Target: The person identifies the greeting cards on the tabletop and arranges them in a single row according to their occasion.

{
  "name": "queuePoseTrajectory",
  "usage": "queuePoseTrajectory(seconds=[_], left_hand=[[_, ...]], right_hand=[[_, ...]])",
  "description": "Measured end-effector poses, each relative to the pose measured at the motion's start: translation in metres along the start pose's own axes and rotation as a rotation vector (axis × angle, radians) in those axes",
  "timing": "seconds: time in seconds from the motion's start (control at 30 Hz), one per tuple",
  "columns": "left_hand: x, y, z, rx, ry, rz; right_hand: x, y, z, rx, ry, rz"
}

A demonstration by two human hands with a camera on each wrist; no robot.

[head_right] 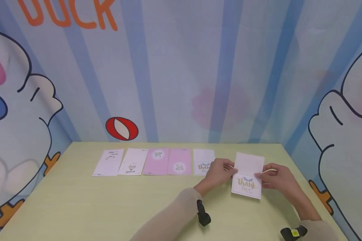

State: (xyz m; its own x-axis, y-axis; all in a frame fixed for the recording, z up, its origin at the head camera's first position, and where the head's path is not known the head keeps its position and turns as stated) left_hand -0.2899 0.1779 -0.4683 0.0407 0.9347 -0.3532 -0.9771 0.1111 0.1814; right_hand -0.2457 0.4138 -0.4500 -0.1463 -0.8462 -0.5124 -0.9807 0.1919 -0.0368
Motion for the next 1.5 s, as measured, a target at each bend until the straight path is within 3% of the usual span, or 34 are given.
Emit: queuePoseTrajectory(seconds=[0.2,0.4,0.57,0.87,1.1,1.33,1.5], left_hand=[[-0.009,0.021,0.001,0.009,0.03,0.027],[-0.013,0.039,-0.003,-0.122,-0.014,0.099],[-0.014,0.052,-0.007,-0.189,-0.057,0.154],[-0.016,0.071,-0.026,-0.302,-0.094,0.201],[-0.014,0.072,-0.026,-0.3,-0.039,0.302],[-0.013,0.07,-0.026,-0.293,0.042,0.336],[-0.013,0.069,-0.028,-0.231,0.096,0.327]], right_hand=[[0.007,0.013,-0.012,-0.028,-0.104,0.06],[0.02,0.028,-0.017,-0.014,-0.067,0.107],[0.028,0.048,-0.018,-0.009,-0.046,0.13],[0.042,0.073,-0.024,0.094,0.036,0.066],[0.053,0.091,-0.021,0.103,-0.012,0.099],[0.062,0.096,-0.019,0.125,-0.069,0.126],[0.067,0.095,-0.02,0.113,-0.183,0.155]])
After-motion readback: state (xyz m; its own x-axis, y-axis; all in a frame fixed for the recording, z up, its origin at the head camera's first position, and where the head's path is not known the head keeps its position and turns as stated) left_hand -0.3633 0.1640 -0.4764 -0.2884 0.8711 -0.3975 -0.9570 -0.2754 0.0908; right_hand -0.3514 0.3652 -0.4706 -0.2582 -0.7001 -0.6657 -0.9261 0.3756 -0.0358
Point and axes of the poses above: each hand's wrist, its own y-axis towards the middle knuckle, its own x-axis out of the palm, z = x × y, the point moved 2 cm from there along y, towards the middle knuckle, and after that the axes turned 14 degrees about z, right-handed, at the moved point
